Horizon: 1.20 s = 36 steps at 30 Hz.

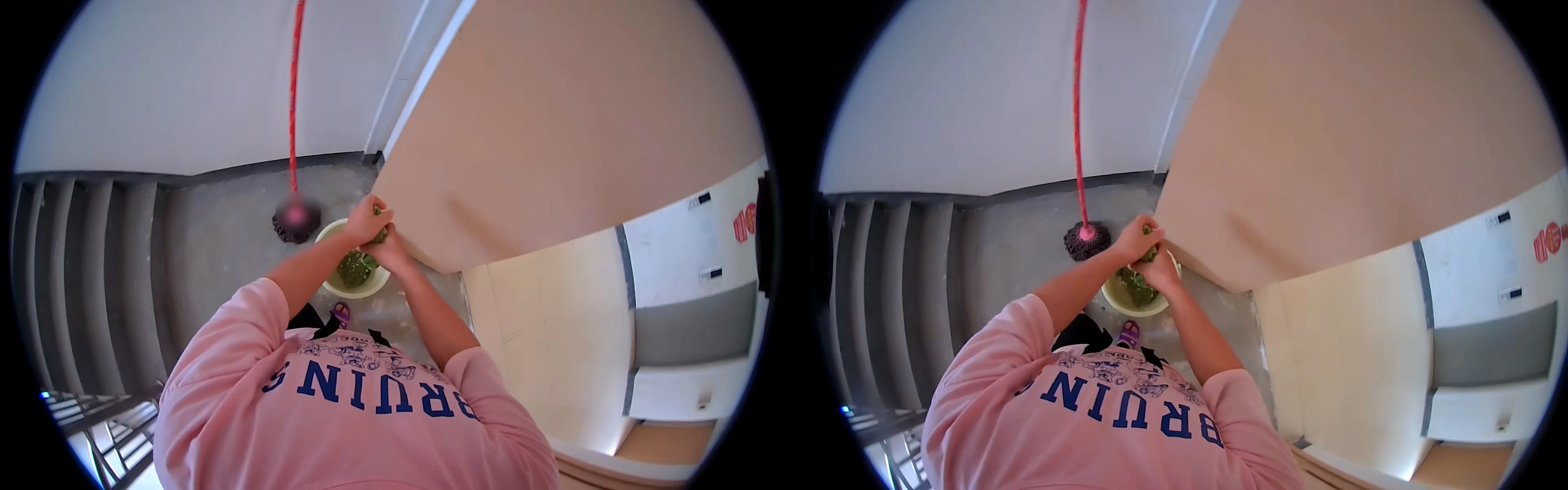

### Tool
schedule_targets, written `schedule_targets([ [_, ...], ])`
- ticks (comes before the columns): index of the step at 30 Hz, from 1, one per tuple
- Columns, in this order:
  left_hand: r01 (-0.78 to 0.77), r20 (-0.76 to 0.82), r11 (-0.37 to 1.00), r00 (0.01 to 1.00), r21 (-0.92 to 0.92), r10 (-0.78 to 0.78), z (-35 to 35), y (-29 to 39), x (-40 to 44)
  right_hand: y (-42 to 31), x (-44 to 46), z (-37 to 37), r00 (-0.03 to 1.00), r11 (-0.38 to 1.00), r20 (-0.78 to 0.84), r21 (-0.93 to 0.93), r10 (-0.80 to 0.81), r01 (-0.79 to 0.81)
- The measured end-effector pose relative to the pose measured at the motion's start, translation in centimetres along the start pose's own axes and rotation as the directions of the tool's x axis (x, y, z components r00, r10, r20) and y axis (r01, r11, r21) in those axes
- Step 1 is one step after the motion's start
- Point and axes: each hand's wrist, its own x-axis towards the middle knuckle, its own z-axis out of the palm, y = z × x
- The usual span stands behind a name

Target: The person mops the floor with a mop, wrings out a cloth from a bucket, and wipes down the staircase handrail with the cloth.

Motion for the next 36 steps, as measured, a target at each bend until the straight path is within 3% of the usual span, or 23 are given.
schedule_targets([
  [2,0.184,0.099,0.855,0.983,-0.485,-0.155,-2.5,0.2,-0.2,-3.2,-1.6,-1.0,0.999,0.989,0.031,0.145,-0.023,0.019],
  [3,0.262,0.171,0.682,0.965,-0.683,-0.200,-4.1,0.3,-0.5,-4.3,-1.9,-1.4,0.995,0.963,0.097,0.264,0.027,-0.051],
  [4,0.342,0.284,0.386,0.938,-0.857,-0.200,-5.9,0.7,-1.2,-5.3,-2.0,-2.0,0.983,0.920,0.169,0.369,0.071,-0.130],
  [5,0.339,0.291,0.329,0.938,-0.881,-0.186,-7.2,1.3,-2.2,-6.8,-2.1,-2.1,0.964,0.864,0.244,0.458,0.103,-0.209],
  [7,0.315,0.289,0.218,0.946,-0.924,-0.144,-10.1,2.6,-4.5,-9.3,-2.9,-1.3,0.969,0.855,0.248,0.500,0.013,-0.140],
  [10,0.221,0.187,0.269,0.972,-0.938,-0.145,-13.3,2.9,-7.4,-10.0,-2.5,0.5,0.945,0.882,0.323,0.456,-0.039,-0.119],
  [15,0.070,0.011,0.234,0.969,-0.970,-0.246,-20.3,1.0,-15.4,-17.2,-5.5,6.9,0.885,0.789,0.465,0.533,0.028,-0.305],
  [17,-0.015,-0.110,0.293,0.945,-0.956,-0.309,-23.7,-1.5,-19.7,-19.4,-6.6,11.1,0.818,0.725,0.571,0.590,-0.063,-0.356],
  [19,-0.075,-0.239,0.390,0.889,-0.918,-0.391,-26.8,-4.9,-24.6,-23.9,-9.6,15.2,0.765,0.681,0.641,0.588,-0.065,-0.436],
  [22,-0.001,-0.559,0.725,0.637,-0.689,-0.530,-29.3,-8.0,-31.7,-26.2,-12.2,21.2,0.631,0.686,0.761,0.542,-0.154,-0.486],
  [23,-0.029,-0.627,0.763,0.589,-0.646,-0.509,-29.8,-8.9,-33.5,-26.6,-12.7,23.0,0.573,0.693,0.796,0.525,-0.195,-0.494],
  [26,-0.078,-0.782,0.856,0.455,-0.511,-0.426,-31.3,-11.1,-39.3,-27.0,-14.8,29.4,0.642,0.943,0.724,0.334,-0.252,-0.006],
  [27,-0.082,-0.822,0.884,0.414,-0.461,-0.391,-31.9,-11.3,-41.1,-27.4,-15.7,31.2,0.640,0.953,0.706,0.240,-0.302,0.185],
  [28,-0.077,-0.859,0.911,0.371,-0.406,-0.351,-32.6,-11.3,-43.0,-28.0,-16.8,32.9,0.633,0.933,0.686,0.235,-0.357,0.272],
  [31,-0.108,-0.754,0.836,0.505,-0.538,-0.420,-34.4,-10.0,-48.5,-30.9,-19.7,37.3,0.556,0.895,0.741,0.138,-0.378,0.425],
  [34,-0.282,-0.843,0.816,0.366,-0.504,-0.394,-34.5,-8.8,-52.2,-34.4,-24.1,39.9,0.390,0.968,0.893,0.250,-0.224,-0.016],
  [36,-0.329,-0.905,0.847,0.234,-0.418,-0.356,-34.6,-9.2,-54.3,-35.7,-26.4,41.5,0.267,0.966,0.930,0.259,-0.252,0.010],
])
